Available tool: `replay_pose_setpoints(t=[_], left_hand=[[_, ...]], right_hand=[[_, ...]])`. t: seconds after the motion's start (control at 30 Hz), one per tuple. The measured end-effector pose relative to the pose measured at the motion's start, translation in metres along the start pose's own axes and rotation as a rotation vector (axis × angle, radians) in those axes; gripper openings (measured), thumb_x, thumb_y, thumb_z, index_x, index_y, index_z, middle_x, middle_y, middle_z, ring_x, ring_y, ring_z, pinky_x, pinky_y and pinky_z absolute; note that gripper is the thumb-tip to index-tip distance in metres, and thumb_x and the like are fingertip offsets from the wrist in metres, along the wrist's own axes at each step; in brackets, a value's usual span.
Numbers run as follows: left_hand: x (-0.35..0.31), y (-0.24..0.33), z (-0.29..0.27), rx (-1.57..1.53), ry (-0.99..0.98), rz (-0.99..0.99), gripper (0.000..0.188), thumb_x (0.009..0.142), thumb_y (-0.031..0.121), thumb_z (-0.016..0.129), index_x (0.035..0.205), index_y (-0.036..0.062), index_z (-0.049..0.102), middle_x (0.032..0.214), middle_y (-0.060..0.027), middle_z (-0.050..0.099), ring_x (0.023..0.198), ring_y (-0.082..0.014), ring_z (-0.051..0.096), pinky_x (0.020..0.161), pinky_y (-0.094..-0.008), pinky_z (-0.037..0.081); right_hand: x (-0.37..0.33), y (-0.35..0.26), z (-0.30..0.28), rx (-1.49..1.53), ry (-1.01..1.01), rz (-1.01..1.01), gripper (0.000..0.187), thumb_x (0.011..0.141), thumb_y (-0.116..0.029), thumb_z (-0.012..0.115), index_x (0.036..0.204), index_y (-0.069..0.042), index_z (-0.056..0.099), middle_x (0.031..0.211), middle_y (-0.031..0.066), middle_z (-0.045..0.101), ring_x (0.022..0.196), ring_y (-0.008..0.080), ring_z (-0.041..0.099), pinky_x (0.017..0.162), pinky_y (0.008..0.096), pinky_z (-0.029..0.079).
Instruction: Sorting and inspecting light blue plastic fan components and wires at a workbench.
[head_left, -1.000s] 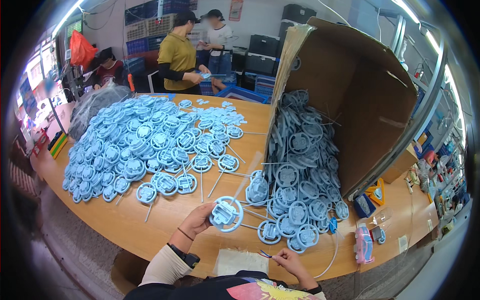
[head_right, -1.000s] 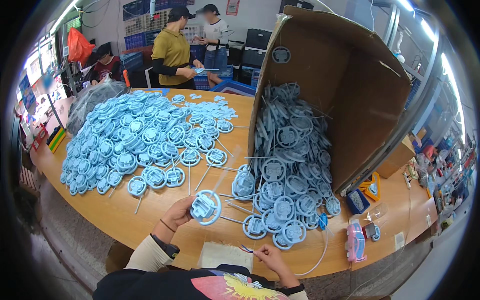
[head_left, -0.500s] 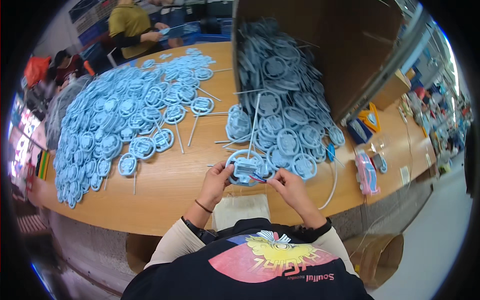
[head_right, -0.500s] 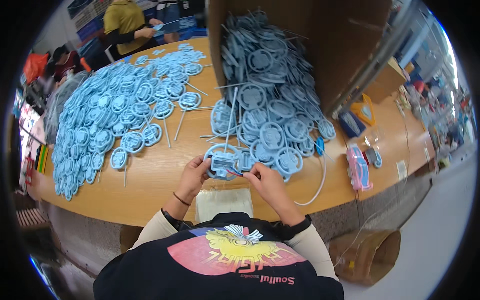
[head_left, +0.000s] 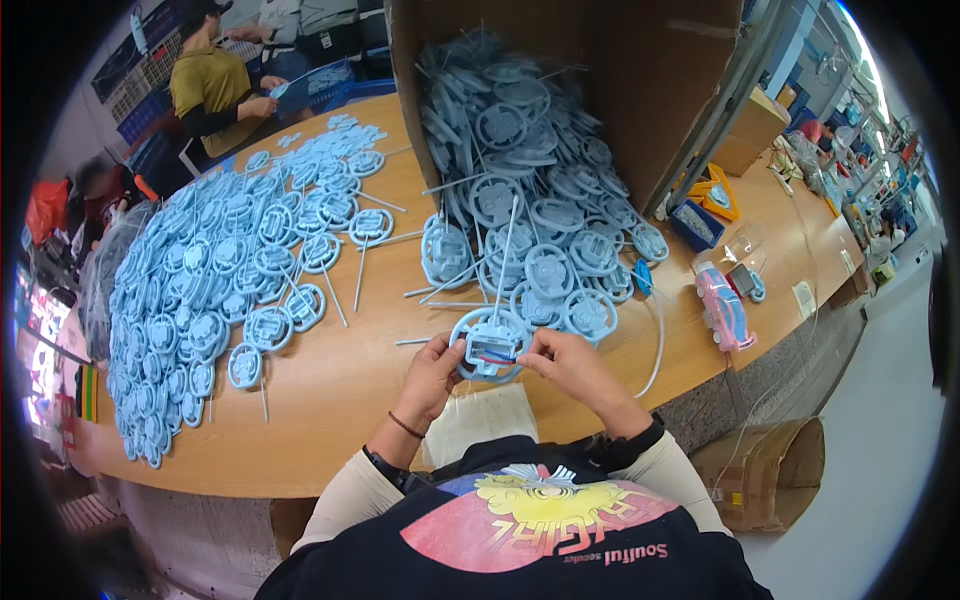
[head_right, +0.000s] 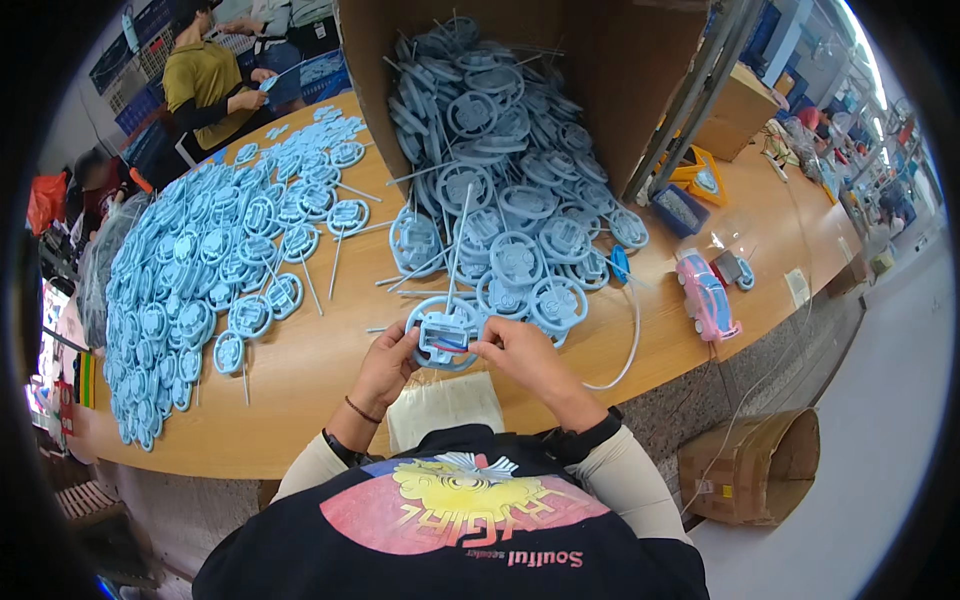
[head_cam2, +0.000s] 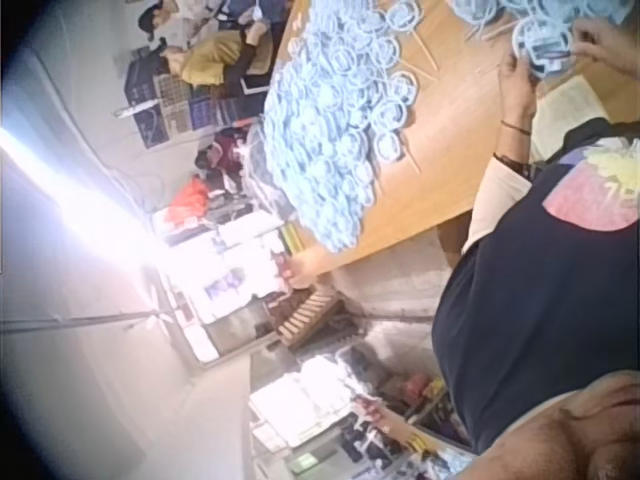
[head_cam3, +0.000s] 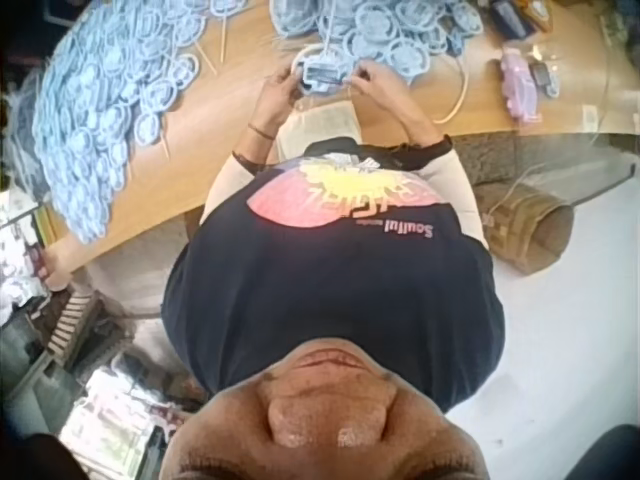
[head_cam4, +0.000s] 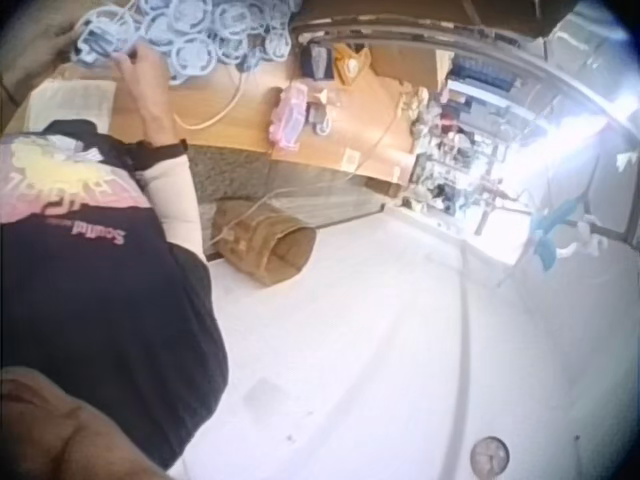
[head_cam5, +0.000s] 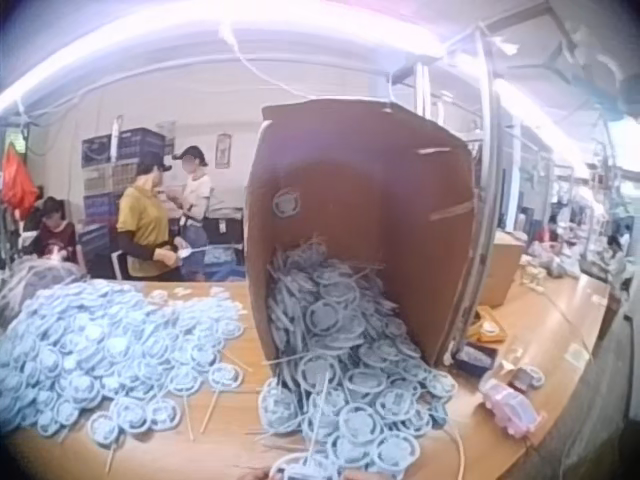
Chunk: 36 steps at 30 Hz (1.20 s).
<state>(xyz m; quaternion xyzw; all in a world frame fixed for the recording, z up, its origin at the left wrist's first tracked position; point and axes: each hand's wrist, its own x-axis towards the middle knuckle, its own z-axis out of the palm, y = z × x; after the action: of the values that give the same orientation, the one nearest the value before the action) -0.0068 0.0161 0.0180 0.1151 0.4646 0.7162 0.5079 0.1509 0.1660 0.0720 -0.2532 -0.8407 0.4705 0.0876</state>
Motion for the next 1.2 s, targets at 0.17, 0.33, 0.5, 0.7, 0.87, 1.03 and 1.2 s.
replay_pose_setpoints(t=[0.17, 0.33, 0.5, 0.7, 0.87, 1.03, 1.2], left_hand=[[0.013, -0.013, 0.004, -0.120, -0.091, -0.030, 0.024, 0.090, 0.017, 0.050, 0.111, 0.0061, 0.051, 0.096, -0.0018, 0.059, 0.085, -0.0113, 0.057, 0.076, -0.0281, 0.049], [0.006, -0.006, -0.006, -0.186, -0.125, -0.002, 0.023, 0.090, 0.015, 0.049, 0.112, 0.0083, 0.051, 0.103, -0.0034, 0.059, 0.090, -0.0144, 0.058, 0.078, -0.0307, 0.050], [0.004, -0.007, 0.000, -0.143, -0.117, 0.032, 0.023, 0.091, 0.015, 0.048, 0.112, 0.0081, 0.051, 0.103, -0.0031, 0.059, 0.091, -0.0138, 0.058, 0.080, -0.0300, 0.049], [0.006, -0.005, 0.000, -0.097, -0.192, 0.013, 0.033, 0.090, 0.023, 0.049, 0.119, 0.0059, 0.047, 0.112, -0.0055, 0.056, 0.101, -0.0177, 0.054, 0.088, -0.0357, 0.044], [0.004, -0.017, -0.010, -0.257, -0.307, -0.114, 0.045, 0.092, 0.037, 0.040, 0.124, 0.0053, 0.041, 0.120, -0.0112, 0.051, 0.109, -0.0260, 0.051, 0.094, -0.0438, 0.040], [-0.002, -0.018, -0.013, -0.246, -0.283, -0.122, 0.044, 0.092, 0.036, 0.039, 0.123, 0.0055, 0.041, 0.119, -0.0125, 0.052, 0.109, -0.0273, 0.051, 0.094, -0.0448, 0.041], [-0.003, -0.023, -0.052, -0.070, -0.226, -0.178, 0.043, 0.092, 0.036, 0.039, 0.121, 0.0050, 0.043, 0.115, -0.0131, 0.054, 0.106, -0.0277, 0.054, 0.093, -0.0448, 0.042]], right_hand=[[-0.002, 0.002, -0.003, 0.014, 0.073, -0.001, 0.023, 0.077, -0.024, 0.064, 0.070, -0.005, 0.053, 0.057, 0.0068, 0.053, 0.051, 0.0179, 0.048, 0.049, 0.0308, 0.038], [-0.002, -0.003, -0.002, -0.023, 0.057, -0.085, 0.025, 0.076, -0.027, 0.064, 0.070, -0.005, 0.054, 0.060, 0.0082, 0.055, 0.054, 0.0205, 0.052, 0.052, 0.0334, 0.039], [-0.008, -0.002, -0.007, 0.061, 0.002, -0.091, 0.024, 0.076, -0.025, 0.065, 0.071, -0.005, 0.054, 0.061, 0.0082, 0.056, 0.056, 0.0206, 0.054, 0.052, 0.0324, 0.040], [-0.006, 0.018, -0.002, 0.091, -0.031, -0.112, 0.022, 0.079, -0.022, 0.065, 0.072, -0.003, 0.054, 0.057, 0.0017, 0.053, 0.054, 0.0083, 0.047, 0.049, 0.0269, 0.038], [-0.008, 0.006, 0.002, 0.105, -0.029, -0.138, 0.024, 0.079, -0.024, 0.064, 0.071, -0.004, 0.054, 0.056, 0.0010, 0.052, 0.052, 0.0076, 0.046, 0.047, 0.0260, 0.037], [-0.011, 0.013, 0.016, 0.185, -0.107, -0.062, 0.024, 0.079, -0.025, 0.065, 0.072, -0.004, 0.053, 0.057, 0.0016, 0.053, 0.052, 0.0089, 0.047, 0.047, 0.0270, 0.037], [-0.016, 0.028, 0.029, 0.096, -0.114, -0.064, 0.024, 0.080, -0.027, 0.063, 0.073, -0.005, 0.054, 0.060, 0.0021, 0.054, 0.053, 0.0108, 0.049, 0.048, 0.0282, 0.038]])
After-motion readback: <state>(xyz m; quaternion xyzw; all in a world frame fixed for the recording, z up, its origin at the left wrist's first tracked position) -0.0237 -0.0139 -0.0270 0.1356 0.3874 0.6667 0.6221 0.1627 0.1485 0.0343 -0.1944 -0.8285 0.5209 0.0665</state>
